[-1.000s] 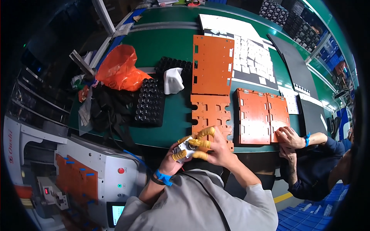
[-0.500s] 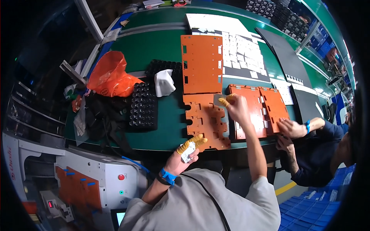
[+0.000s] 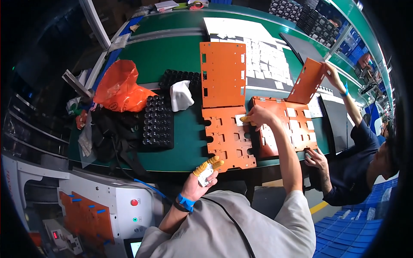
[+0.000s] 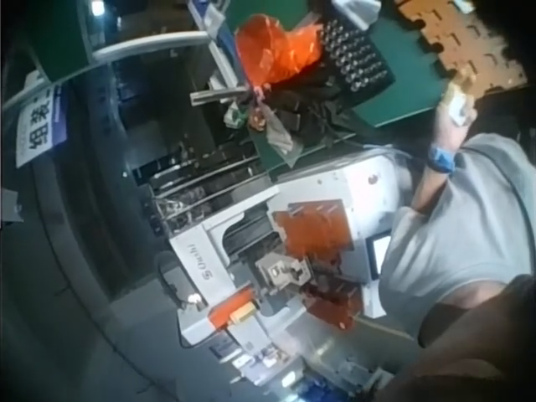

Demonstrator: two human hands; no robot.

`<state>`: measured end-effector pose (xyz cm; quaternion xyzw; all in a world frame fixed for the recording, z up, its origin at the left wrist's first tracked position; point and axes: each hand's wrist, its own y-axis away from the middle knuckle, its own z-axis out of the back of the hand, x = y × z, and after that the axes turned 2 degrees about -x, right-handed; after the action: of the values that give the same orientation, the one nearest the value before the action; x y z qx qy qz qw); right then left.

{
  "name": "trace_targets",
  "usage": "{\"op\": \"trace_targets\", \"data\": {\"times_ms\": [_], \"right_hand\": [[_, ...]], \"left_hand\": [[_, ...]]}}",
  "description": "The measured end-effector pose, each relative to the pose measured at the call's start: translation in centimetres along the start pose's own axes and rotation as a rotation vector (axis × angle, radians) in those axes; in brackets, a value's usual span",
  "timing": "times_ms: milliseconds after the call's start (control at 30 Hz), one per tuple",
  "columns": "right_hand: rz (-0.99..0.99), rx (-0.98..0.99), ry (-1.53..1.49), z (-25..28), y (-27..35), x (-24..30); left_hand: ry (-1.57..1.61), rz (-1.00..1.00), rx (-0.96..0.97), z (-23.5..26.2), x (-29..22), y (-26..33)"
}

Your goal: Apply adhesive labels to orange plastic panels and place them into an assembly machine.

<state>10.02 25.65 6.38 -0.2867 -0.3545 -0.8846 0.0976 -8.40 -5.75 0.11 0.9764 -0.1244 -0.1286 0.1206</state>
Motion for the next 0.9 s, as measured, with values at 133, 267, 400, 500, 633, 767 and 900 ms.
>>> {"op": "trace_targets", "data": {"times_ms": [133,267,400,500,633,767,900], "right_hand": [[-0.018,0.129,0.033,1.4,-1.2,0.1],[-0.06,0.056,0.19,1.7,-1.3,0.9],[0.084,-0.191,0.602,0.6,1.2,3.9],[0.462,-0.458,0.602,-2.4,3.7,7.7],[0.973,-0.265,0.387,-8.8,4.9,12.8],[0.991,-0.388,0.363,-15.5,2.6,16.7],[0.896,-0.484,0.341,-18.1,-1.2,19.7]], "left_hand": [[0.004,-0.003,-0.013,0.0,0.2,0.4],[0.001,0.008,0.051,-0.1,-0.1,0.7],[-0.079,-0.088,0.037,-0.5,-0.7,1.5],[-0.079,-0.2,-0.04,-0.5,-1.1,3.0],[-0.035,-0.262,-0.038,-0.2,-1.9,4.4],[-0.013,-0.34,-0.203,-0.4,-2.1,4.9],[0.013,-0.299,-0.309,-0.4,-2.4,6.0]]}}
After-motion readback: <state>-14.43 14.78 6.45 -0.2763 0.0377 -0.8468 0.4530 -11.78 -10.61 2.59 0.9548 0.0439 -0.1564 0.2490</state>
